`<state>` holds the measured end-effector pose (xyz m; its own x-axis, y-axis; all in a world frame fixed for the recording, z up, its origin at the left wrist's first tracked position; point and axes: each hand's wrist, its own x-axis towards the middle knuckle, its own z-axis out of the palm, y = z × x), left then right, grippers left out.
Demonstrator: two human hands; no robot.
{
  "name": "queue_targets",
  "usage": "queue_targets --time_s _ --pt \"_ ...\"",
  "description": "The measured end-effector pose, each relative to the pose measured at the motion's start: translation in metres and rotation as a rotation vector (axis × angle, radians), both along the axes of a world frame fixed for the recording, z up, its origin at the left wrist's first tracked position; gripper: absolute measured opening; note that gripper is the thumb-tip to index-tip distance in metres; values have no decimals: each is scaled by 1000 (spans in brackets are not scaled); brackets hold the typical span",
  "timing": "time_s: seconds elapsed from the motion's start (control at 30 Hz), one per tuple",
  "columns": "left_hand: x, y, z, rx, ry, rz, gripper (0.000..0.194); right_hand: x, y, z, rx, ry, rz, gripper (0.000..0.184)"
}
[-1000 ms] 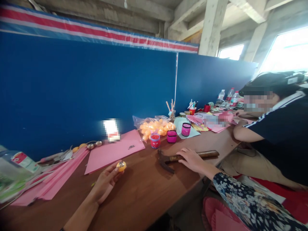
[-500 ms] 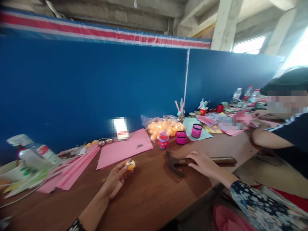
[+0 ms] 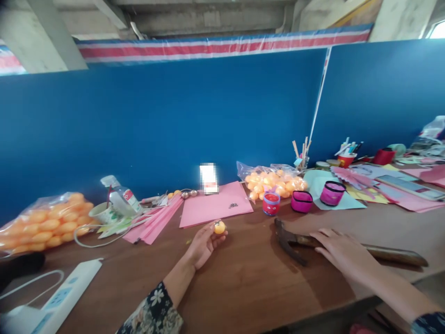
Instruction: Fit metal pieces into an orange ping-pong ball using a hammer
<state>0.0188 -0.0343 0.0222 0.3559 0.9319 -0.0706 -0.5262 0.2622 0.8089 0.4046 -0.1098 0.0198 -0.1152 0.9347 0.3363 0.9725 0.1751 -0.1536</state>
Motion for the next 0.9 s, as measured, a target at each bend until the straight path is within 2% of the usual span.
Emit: queue_targets --time_s 0.03,0.13,0.27,0.37,0.47,0.63,0.77,0.9 --pt "0 0 0 -2 -9 -5 35 -7 0 5 -41 -39 42 28" --pt "-1 0 1 13 -24 -28 37 -46 0 28 -10 3 67 33" --pt "-1 -2 3 51 -5 -35 40 -127 2 52 -25 259 219 32" --pt "-1 -3 4 69 12 -26 39 -186 14 50 -61 466 329 38" --pt "-2 -2 5 78 3 -32 37 -226 36 36 16 558 346 41" --pt "-3 4 1 68 -54 55 34 -255 67 19 71 612 342 31" --pt "-2 8 -2 92 -23 159 35 -260 75 11 116 688 383 33" --pt "-3 10 -3 108 10 196 37 -261 79 7 135 725 423 35"
